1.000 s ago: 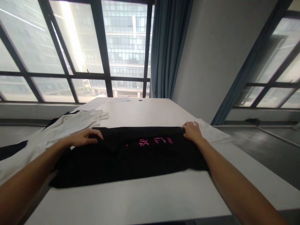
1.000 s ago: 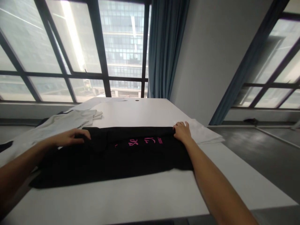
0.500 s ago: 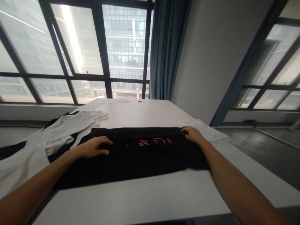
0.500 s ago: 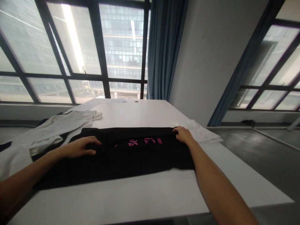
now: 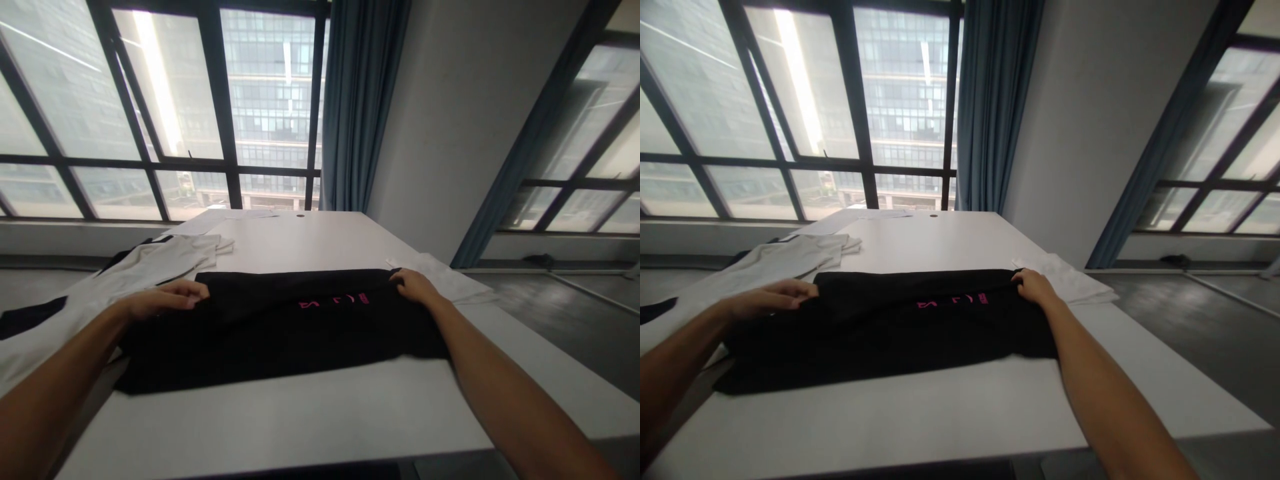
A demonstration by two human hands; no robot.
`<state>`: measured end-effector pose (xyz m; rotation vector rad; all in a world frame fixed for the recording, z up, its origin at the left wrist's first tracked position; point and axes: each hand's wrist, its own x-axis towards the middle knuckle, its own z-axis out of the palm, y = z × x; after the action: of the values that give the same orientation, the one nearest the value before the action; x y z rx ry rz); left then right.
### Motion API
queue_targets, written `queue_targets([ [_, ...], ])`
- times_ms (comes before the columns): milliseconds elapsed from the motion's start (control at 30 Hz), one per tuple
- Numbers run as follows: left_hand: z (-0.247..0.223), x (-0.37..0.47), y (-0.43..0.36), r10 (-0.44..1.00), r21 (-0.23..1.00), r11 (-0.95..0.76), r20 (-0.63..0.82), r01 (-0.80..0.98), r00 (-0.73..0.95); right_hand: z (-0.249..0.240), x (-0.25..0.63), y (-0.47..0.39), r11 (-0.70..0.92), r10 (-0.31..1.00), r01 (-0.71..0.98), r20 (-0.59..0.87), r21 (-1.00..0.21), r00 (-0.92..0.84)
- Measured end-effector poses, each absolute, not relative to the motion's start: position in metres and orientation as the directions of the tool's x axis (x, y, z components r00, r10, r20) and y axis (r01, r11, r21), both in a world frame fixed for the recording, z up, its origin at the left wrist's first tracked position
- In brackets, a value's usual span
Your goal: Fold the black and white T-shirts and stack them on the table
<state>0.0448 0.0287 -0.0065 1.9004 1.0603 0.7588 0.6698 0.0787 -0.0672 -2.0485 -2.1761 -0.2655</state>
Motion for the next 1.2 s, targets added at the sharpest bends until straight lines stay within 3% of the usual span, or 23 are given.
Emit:
queue_targets([
  [133,-0.005,0.065,0.026,0.858,0.782,-0.291,-0.041,0.552,0.512,-0.067,0.669,0.078,0.050,0.973,0.999,0.227,0.000,-0.048],
  [333,-0.015,0.108,0.034,0.927,0.501,-0.332,0.019,0.799,0.374,-0.069,0.669,0.079,0.036,0.976,0.999,0.216,-0.017,-0.031],
  [467,-0.030,0.121,0.035,0.890,0.417,-0.424,0.026,0.804,0.456,-0.071,0.670,0.082,0.044,0.976,0.999,0.212,-0.026,-0.037],
  [633,-0.019,0.128,0.024,0.803,0.518,-0.574,0.202,0.635,0.561,-0.072,0.672,0.083,0.048,0.973,0.998,0.226,-0.046,-0.037],
  [800,0.003,0.131,0.005,0.623,0.801,-0.411,-0.101,0.435,0.775,-0.073,0.673,0.083,0.057,0.974,0.998,0.220,-0.041,-0.046],
  [867,0.004,0.125,0.008,0.656,0.824,-0.362,-0.107,0.437,0.747,-0.072,0.675,0.082,0.065,0.975,0.997,0.215,-0.037,-0.056],
  [933,0.000,0.113,0.021,0.801,0.734,-0.392,-0.024,0.554,0.598,-0.071,0.677,0.082,0.071,0.975,0.996,0.215,-0.051,-0.059],
  [1000,-0.010,0.096,0.039,0.910,0.525,-0.390,0.095,0.757,0.403,-0.069,0.678,0.081,0.073,0.977,0.994,0.208,-0.082,-0.054],
  [1100,-0.030,0.071,0.063,0.961,0.216,-0.246,0.181,0.945,0.208,-0.065,0.677,0.080,0.067,0.979,0.992,0.200,-0.110,-0.044],
  [1200,-0.047,0.057,0.077,0.973,0.108,-0.157,0.184,0.982,0.136,-0.062,0.674,0.078,0.043,0.973,0.995,0.231,-0.085,-0.022],
])
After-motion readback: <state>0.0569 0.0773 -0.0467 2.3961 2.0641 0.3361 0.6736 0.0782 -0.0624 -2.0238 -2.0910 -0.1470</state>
